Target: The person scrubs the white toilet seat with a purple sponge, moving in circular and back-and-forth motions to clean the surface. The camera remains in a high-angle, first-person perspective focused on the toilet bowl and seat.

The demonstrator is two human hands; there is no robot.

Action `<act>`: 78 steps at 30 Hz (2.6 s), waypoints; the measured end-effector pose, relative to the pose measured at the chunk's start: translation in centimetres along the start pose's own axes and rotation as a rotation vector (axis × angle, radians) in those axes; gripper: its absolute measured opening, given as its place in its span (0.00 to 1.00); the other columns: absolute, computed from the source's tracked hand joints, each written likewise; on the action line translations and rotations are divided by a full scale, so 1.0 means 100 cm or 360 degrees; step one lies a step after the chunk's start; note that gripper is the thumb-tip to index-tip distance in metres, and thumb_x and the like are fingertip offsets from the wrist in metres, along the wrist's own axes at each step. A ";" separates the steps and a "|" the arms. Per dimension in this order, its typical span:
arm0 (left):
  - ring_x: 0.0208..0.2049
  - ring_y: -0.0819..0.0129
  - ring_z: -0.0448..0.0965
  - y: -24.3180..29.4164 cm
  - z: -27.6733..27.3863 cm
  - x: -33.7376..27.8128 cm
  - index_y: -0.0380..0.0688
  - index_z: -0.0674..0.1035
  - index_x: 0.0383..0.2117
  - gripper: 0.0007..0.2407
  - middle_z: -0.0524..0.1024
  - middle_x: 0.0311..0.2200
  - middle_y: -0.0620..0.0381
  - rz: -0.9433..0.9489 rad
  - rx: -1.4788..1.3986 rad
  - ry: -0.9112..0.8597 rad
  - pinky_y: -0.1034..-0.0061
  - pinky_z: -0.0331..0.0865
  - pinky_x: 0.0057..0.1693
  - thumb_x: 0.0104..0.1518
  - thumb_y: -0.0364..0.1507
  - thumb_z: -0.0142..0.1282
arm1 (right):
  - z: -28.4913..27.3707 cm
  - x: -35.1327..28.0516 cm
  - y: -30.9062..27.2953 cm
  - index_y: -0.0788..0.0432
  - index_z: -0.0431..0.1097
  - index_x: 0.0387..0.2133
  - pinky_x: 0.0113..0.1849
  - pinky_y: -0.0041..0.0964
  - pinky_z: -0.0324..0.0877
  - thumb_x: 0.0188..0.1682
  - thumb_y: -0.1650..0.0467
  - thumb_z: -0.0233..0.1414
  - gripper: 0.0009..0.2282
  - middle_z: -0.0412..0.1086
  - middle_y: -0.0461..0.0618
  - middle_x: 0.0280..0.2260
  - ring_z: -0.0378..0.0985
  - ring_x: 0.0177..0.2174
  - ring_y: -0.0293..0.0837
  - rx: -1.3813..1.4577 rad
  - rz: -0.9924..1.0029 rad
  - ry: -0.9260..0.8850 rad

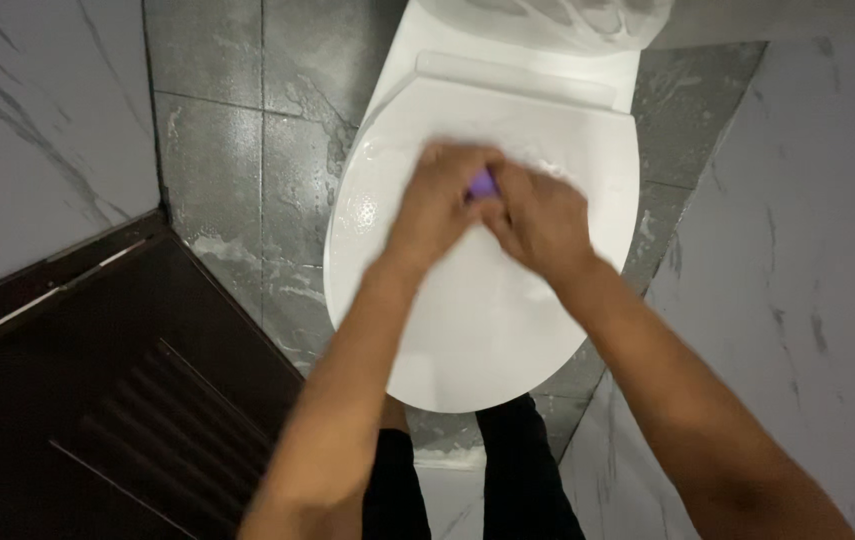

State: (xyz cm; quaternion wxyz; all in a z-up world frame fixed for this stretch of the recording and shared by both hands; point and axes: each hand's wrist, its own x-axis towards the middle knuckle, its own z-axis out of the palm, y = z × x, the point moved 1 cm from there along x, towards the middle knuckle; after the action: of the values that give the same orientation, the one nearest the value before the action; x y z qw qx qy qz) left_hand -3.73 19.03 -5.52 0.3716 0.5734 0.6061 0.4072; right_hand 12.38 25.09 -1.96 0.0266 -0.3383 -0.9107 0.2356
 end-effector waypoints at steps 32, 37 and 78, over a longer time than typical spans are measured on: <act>0.50 0.52 0.76 0.022 -0.118 -0.125 0.45 0.79 0.48 0.15 0.80 0.43 0.49 -0.0772 0.0122 0.0278 0.60 0.68 0.56 0.55 0.25 0.67 | 0.042 0.033 -0.144 0.55 0.65 0.42 0.32 0.54 0.74 0.57 0.62 0.49 0.10 0.74 0.50 0.27 0.79 0.28 0.55 0.0326 -0.0402 -0.0215; 0.46 0.55 0.77 0.035 -0.070 -0.252 0.48 0.80 0.43 0.13 0.81 0.38 0.54 -0.0955 -0.0086 0.0201 0.62 0.62 0.58 0.53 0.34 0.63 | 0.115 -0.088 -0.167 0.57 0.65 0.50 0.31 0.50 0.73 0.55 0.67 0.49 0.12 0.70 0.48 0.26 0.76 0.26 0.52 0.0258 -0.0569 -0.0210; 0.43 0.53 0.80 0.067 0.037 -0.312 0.44 0.81 0.44 0.19 0.83 0.38 0.52 -0.0652 0.0214 0.0188 0.59 0.64 0.57 0.44 0.27 0.72 | 0.128 -0.220 -0.131 0.59 0.71 0.49 0.27 0.44 0.66 0.56 0.68 0.47 0.12 0.62 0.48 0.23 0.67 0.22 0.49 0.0194 -0.0632 0.0203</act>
State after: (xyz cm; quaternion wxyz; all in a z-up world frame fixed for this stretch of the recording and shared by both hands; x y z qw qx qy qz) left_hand 4.38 -11.72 -1.30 0.3713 0.4369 0.7565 0.3146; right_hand 18.71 -2.63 -5.06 0.1503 -0.1642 -0.9400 0.2585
